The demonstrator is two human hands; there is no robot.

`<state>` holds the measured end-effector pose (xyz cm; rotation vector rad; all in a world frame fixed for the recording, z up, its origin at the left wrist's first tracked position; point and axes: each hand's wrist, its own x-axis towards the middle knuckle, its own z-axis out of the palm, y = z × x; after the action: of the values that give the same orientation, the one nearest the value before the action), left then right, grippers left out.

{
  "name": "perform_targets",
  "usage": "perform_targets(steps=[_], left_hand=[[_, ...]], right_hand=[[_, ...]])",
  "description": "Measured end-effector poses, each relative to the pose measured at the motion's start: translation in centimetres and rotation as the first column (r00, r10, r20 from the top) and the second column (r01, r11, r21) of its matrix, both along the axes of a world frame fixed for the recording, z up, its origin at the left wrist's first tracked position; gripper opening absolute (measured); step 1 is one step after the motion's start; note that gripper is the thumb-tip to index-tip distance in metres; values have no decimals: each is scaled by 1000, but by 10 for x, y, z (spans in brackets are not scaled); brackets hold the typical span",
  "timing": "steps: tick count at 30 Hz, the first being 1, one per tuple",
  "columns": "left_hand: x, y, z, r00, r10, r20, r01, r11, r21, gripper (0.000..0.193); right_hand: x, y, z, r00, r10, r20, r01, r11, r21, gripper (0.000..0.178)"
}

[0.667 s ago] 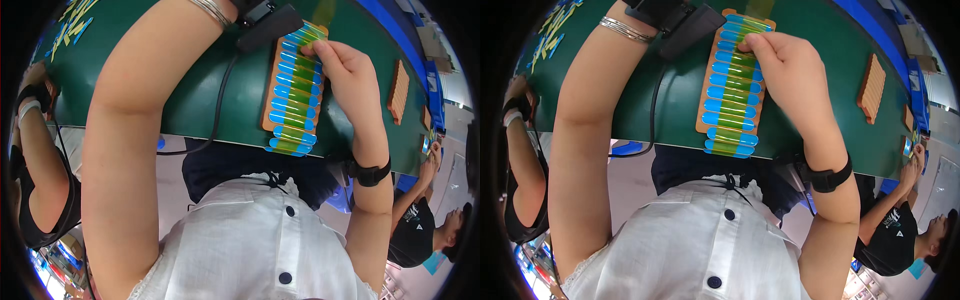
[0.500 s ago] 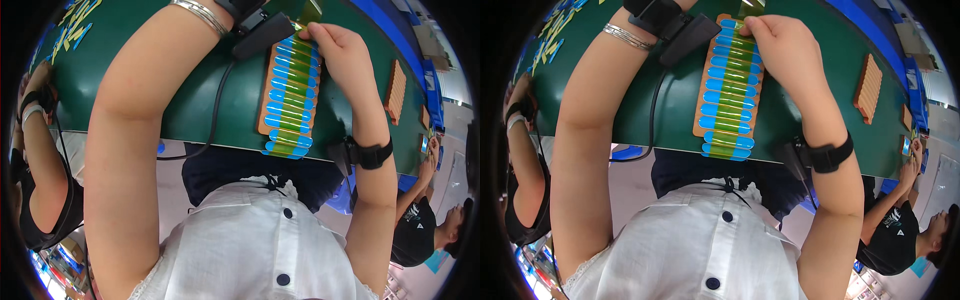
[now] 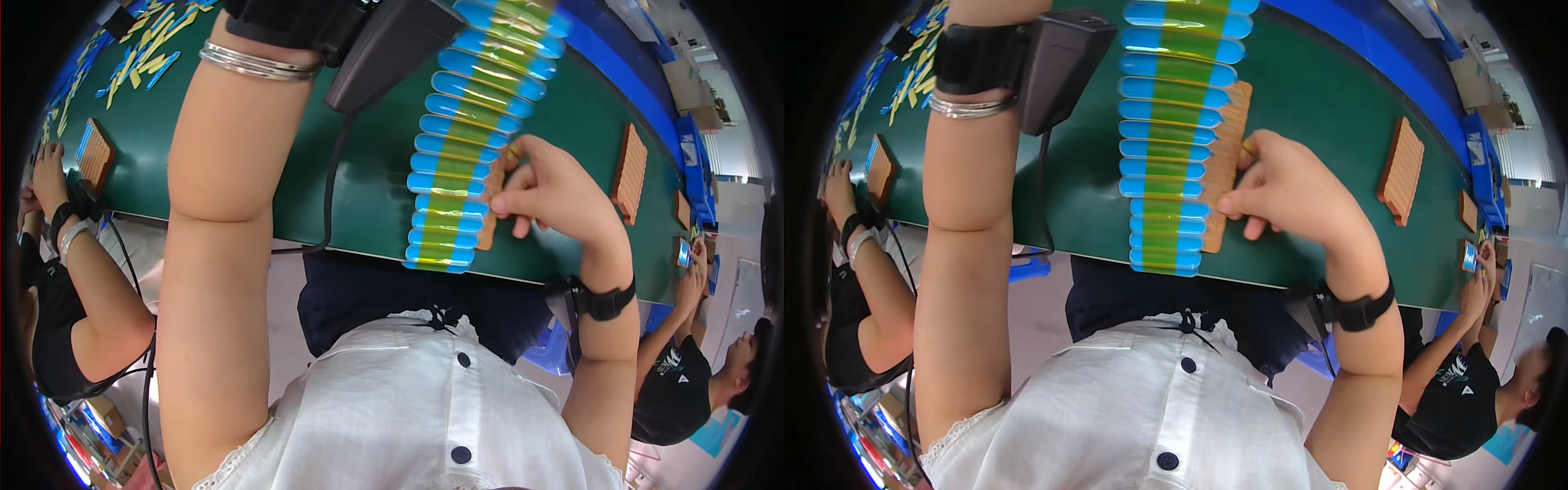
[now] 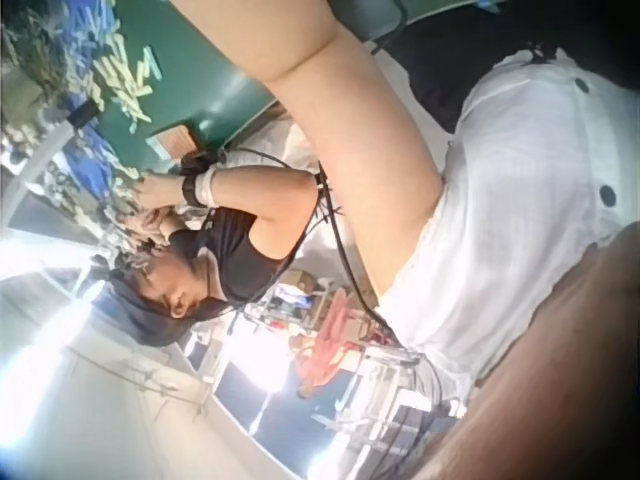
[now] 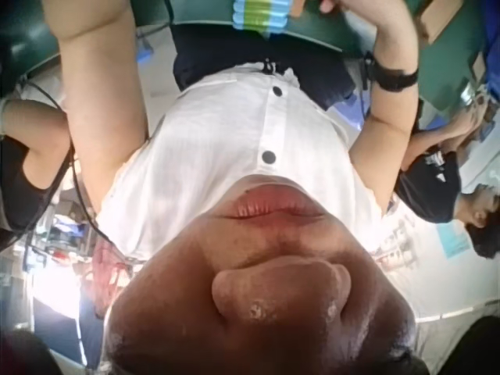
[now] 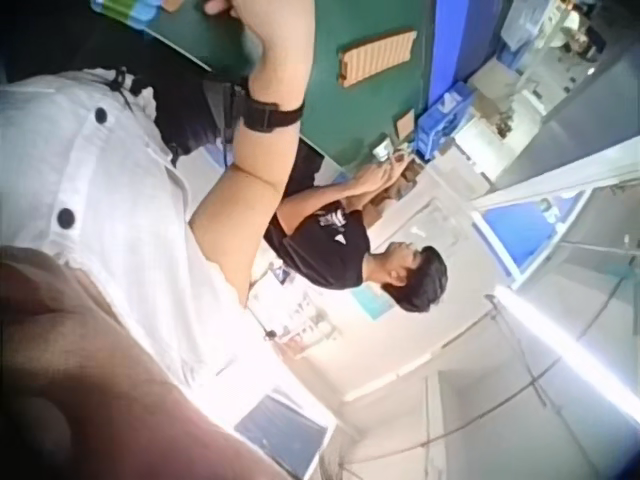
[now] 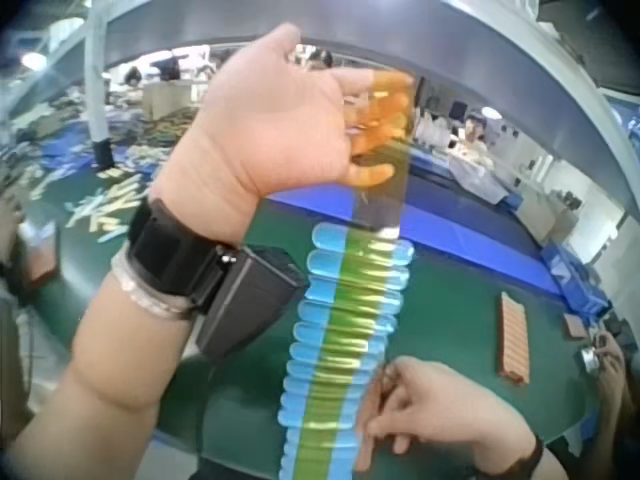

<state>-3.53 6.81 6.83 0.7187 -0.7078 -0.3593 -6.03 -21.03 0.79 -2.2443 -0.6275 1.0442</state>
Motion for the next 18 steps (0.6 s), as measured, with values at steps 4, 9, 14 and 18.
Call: perform_targets(steps=[4, 9, 14, 18], left_hand=[[-11, -12, 19, 951, 305, -49, -291, 938, 190, 94], [-5, -12, 7, 993, 83, -86, -71, 989, 127, 96], [-24, -42, 3, 858, 385, -340, -312, 916, 251, 97], [-28, -77, 6, 736, 482, -476, -350, 872, 342, 96]], right_hand=[[34, 64, -42, 964, 157, 214, -243, 845, 475, 23], [76, 118, -45, 885, 283, 370, -433, 793, 430, 27], [55, 56, 0, 817, 138, -559, 345, 661, 667, 40], [11, 2, 4, 998, 4, -70, 53, 609, 791, 30]])
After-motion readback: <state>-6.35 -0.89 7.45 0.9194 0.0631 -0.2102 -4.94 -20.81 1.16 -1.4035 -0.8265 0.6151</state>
